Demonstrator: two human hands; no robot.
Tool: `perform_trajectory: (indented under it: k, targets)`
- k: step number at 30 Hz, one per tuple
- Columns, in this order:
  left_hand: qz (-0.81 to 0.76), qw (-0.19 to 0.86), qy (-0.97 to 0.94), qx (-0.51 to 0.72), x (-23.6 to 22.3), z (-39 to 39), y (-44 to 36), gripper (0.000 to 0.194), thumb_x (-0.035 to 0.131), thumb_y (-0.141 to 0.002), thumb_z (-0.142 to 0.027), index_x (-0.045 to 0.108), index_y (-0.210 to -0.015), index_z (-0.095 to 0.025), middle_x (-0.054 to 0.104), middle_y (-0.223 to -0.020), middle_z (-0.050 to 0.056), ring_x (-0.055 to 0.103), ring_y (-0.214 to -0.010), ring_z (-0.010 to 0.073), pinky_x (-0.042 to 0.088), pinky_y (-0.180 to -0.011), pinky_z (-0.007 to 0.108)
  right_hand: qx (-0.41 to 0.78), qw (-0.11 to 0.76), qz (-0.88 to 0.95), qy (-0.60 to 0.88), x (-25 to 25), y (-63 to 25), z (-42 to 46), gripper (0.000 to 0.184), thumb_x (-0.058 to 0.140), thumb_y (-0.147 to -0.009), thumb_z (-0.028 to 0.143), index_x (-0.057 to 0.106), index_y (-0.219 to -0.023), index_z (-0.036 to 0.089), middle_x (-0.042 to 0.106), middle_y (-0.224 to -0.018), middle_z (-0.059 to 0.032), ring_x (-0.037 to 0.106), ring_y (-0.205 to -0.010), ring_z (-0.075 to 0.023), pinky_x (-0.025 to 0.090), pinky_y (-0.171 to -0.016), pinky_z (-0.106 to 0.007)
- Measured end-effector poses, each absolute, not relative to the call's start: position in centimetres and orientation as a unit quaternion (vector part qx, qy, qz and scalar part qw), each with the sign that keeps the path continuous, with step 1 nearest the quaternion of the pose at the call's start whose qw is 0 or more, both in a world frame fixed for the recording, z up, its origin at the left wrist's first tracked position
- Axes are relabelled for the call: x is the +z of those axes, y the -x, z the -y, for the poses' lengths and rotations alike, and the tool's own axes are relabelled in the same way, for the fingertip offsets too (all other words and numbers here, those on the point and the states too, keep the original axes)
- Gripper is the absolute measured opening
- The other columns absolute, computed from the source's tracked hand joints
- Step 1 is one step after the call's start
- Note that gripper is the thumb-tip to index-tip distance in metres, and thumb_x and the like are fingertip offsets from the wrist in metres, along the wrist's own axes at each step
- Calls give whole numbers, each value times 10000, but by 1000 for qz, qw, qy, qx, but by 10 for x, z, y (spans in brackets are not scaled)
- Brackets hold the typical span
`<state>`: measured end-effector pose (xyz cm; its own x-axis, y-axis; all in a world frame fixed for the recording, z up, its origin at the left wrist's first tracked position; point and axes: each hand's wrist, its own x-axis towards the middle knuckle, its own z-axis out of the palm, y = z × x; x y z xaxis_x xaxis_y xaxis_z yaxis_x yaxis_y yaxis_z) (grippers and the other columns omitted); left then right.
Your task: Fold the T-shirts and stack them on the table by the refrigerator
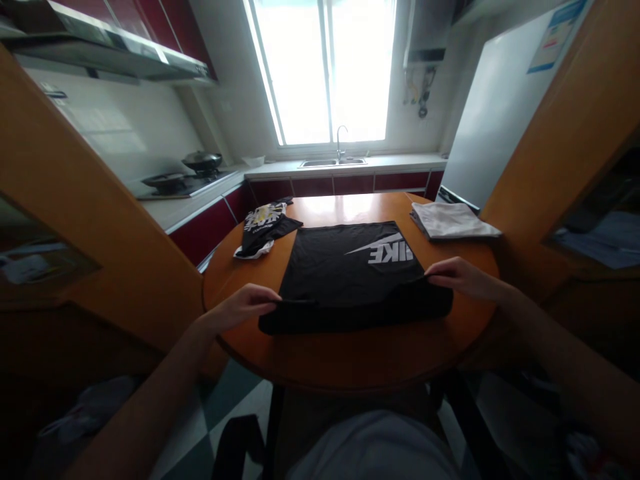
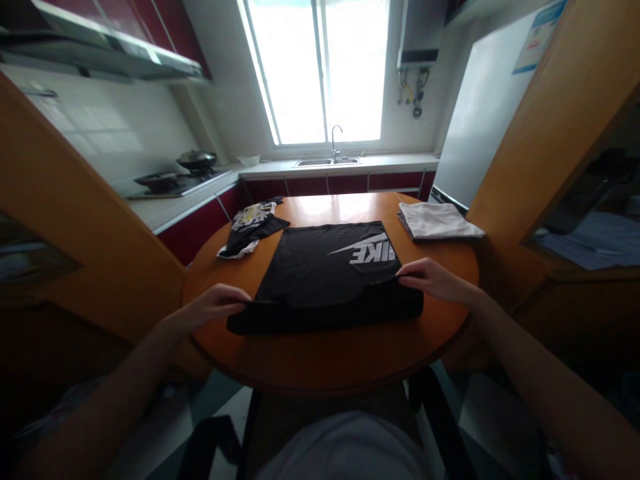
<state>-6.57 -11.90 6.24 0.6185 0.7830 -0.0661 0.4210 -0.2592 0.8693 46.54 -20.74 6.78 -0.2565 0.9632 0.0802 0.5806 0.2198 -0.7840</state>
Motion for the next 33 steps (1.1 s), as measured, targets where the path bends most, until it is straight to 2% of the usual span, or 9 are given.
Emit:
perform_trajectory:
  k: [5,10,13,17,20,26,33]
  targets:
    - [-441,519,-661,314,44,72,49,449,828,-675,-522,780,-938,-161,754,-873,79,669,-749,194,520,-672,263,328,354,688,542,47,-473,149,553,698,-733,685,757,-832,144,681,-756,-35,558,-688,-170,438,-650,-289]
    - [-498,433,-706,258,22,45,42,525,810,-623,-585,798,-932,-161,772,-890,85,686,-827,247,521,-702,296,358,344,647,579,10,-474,114,489,768,-646,596,762,-813,137,697,-722,-36,577,-673,-164,429,-617,-272]
    - [-495,382,-743,240,16,41,45,516,782,-640,-605,807,-915,-169,780,-895,83,689,-869,266,519,-759,315,358,334,637,595,-7,-480,106,427,780,-634,520,775,-818,135,715,-722,-44,593,-671,-165,429,-594,-261]
    - [-497,377,-747,231,18,43,49,483,783,-660,-568,805,-944,-177,786,-919,78,700,-865,262,518,-770,316,347,339,626,610,-10,-489,108,374,763,-652,462,783,-836,136,733,-734,-53,602,-648,-165,423,-554,-254]
    - [-503,366,-741,252,26,41,47,455,795,-645,-542,807,-922,-181,789,-921,76,706,-884,266,526,-783,321,329,354,641,597,0,-490,110,339,763,-655,440,786,-822,145,749,-762,-61,635,-694,-187,467,-615,-275]
    - [-511,341,-723,315,29,22,38,439,794,-633,-511,802,-914,-174,792,-928,78,712,-887,260,537,-818,342,253,409,656,581,18,-494,100,332,746,-697,471,785,-829,168,761,-824,-68,666,-782,-225,506,-742,-329]
    - [-523,368,-675,369,9,-5,30,488,835,-560,-504,785,-885,-144,788,-895,105,720,-843,261,554,-797,362,264,435,635,582,6,-492,68,423,779,-643,551,756,-782,153,746,-795,-87,658,-756,-230,509,-750,-360]
